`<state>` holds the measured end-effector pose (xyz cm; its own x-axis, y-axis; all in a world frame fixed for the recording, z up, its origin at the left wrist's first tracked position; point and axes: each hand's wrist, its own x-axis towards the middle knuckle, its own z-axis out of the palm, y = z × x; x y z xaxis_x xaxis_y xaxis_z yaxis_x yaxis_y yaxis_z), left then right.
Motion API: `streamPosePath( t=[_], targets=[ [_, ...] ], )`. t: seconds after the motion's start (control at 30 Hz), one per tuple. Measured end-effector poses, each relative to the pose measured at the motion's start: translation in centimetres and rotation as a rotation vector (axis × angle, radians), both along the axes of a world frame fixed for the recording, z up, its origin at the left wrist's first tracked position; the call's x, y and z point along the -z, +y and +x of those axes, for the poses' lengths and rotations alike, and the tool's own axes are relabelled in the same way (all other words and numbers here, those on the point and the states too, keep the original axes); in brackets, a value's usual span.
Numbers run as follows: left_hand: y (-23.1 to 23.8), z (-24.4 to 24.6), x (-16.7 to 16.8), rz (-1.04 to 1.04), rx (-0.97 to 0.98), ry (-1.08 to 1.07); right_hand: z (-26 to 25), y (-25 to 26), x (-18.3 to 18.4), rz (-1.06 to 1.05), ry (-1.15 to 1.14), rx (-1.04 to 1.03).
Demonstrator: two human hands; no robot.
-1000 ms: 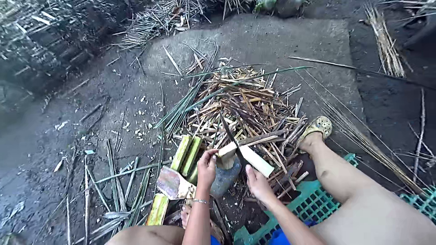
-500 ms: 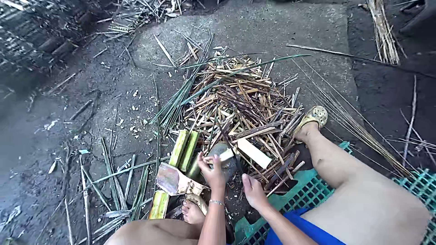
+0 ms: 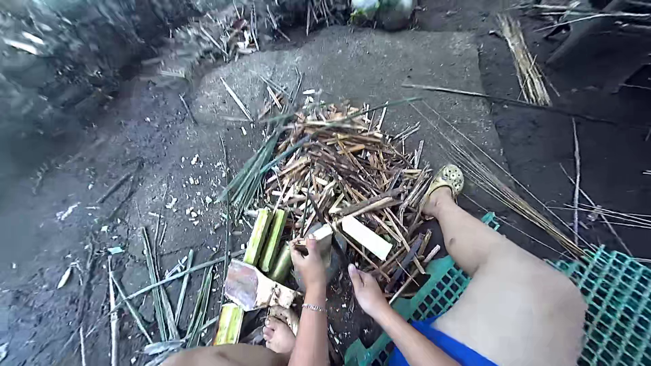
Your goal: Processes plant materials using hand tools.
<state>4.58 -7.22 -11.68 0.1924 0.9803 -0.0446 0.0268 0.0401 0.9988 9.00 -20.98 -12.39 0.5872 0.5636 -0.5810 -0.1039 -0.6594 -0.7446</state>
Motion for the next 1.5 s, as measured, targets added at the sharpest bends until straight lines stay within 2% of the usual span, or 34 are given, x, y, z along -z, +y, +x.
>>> streamPosePath(
  t=[0.03, 0.1, 0.17, 0.23, 0.27, 0.3, 0.37, 0.4, 0.47, 0.53, 0.57, 0.6, 0.63, 0.67, 0.7, 0.77, 0.8, 0.83, 0.9, 0.93, 1.0, 1.07, 1.1, 1.13, 1.2, 1.23, 1.3, 1.4, 1.5],
  targets=[
    [0.7, 0.8, -1.7, -0.018, -0.043, -0.036, 0.5, 0.4, -1.4, 0.019, -0.003, -0.005],
    [-0.2, -0.2, -5.0, 0.13, -0.079, -0.254, -0.4, -1.0, -3.8, 0.231, -0.177, -0.009],
    [-0.8, -1.3, -8.0, 0.391, 0.006, -0.599, -0.1, -1.3, -4.4, 0.563, -0.496, 0.004],
    [-1.7, -2.9, -8.2, 0.538, 0.152, -0.635, -0.5, -1.5, -3.0, 0.677, -0.63, 0.015],
    [-2.0, -2.9, -6.0, 0.495, 0.154, -0.573, -1.0, -1.6, -1.2, 0.592, -0.617, 0.026],
    [-2.1, -2.6, -2.7, 0.385, 0.103, -0.464, -1.5, -1.9, 0.7, 0.424, -0.494, 0.013],
    [-1.2, -1.4, 2.1, 0.148, 0.005, -0.095, -1.0, -1.5, 2.7, 0.056, -0.107, -0.029],
    [0.0, -0.4, 1.9, 0.039, -0.009, -0.003, -0.4, -0.5, 2.4, -0.028, -0.023, -0.027],
    [1.0, 0.4, -0.9, -0.066, -0.035, -0.044, 0.0, -0.2, 0.1, -0.016, -0.022, -0.019],
    [0.4, -0.3, -3.5, 0.137, -0.094, -0.303, -0.3, -1.0, -2.2, 0.187, -0.222, -0.02],
    [0.3, -0.6, -4.8, 0.26, -0.047, -0.514, -0.3, -1.1, -2.2, 0.344, -0.394, 0.01],
    [-0.2, -1.6, -6.1, 0.368, 0.066, -0.632, -0.5, -1.4, -1.7, 0.472, -0.505, 0.034],
    [-0.9, -2.5, -6.4, 0.441, 0.175, -0.628, -0.6, -1.6, -0.7, 0.53, -0.562, 0.043],
    [-1.4, -2.6, -5.3, 0.46, 0.201, -0.571, -0.6, -1.6, 0.8, 0.509, -0.573, 0.04],
    [-1.9, -2.3, -2.6, 0.424, 0.136, -0.453, -0.9, -1.8, 2.6, 0.399, -0.483, 0.015],
    [-2.0, -1.5, 2.9, 0.271, 0.024, -0.096, -1.0, -2.3, 4.2, 0.04, -0.103, -0.048],
    [-1.2, -0.8, 3.7, 0.171, 0.035, 0.016, -0.8, -1.7, 4.1, -0.071, -0.006, -0.042],
    [0.0, 0.3, 3.1, 0.078, 0.044, 0.03, -0.3, -0.9, 3.4, -0.118, 0.036, -0.03],
    [0.4, 0.2, 1.8, 0.04, 0.032, -0.07, -0.5, -1.2, 1.6, -0.094, 0.024, -0.015],
    [0.3, -0.1, 0.8, 0.089, 0.024, -0.183, -0.7, -1.5, 0.7, -0.005, -0.054, 0.005],
    [0.3, -0.4, -1.9, 0.253, 0.038, -0.506, -0.8, -1.6, 0.4, 0.261, -0.381, 0.062],
    [0.1, -1.7, -4.7, 0.396, 0.195, -0.78, -1.6, -1.7, 0.9, 0.427, -0.571, 0.096],
    [0.3, -1.6, -4.8, 0.434, 0.229, -0.796, -1.6, -1.5, 1.8, 0.425, -0.586, 0.093],
    [0.3, -1.1, -3.4, 0.406, 0.161, -0.699, -1.7, -1.4, 3.0, 0.355, -0.502, 0.067],
    [0.2, 0.2, 1.6, 0.219, -0.057, -0.331, -1.8, -1.5, 4.8, 0.055, -0.094, -0.006],
    [0.9, 0.9, 3.3, 0.15, -0.118, -0.205, -1.9, -1.1, 5.5, -0.043, 0.028, -0.009],
    [2.8, 2.3, 4.1, 0.103, -0.183, -0.119, -1.7, 0.2, 5.7, -0.101, 0.094, -0.005],
    [1.8, 0.7, 2.8, 0.022, -0.22, -0.255, -2.0, -0.8, 3.5, -0.101, 0.059, -0.025],
    [1.6, -0.6, -0.5, 0.076, -0.226, -0.63, -2.4, -1.5, 1.5, 0.095, -0.205, -0.014]
  ],
)
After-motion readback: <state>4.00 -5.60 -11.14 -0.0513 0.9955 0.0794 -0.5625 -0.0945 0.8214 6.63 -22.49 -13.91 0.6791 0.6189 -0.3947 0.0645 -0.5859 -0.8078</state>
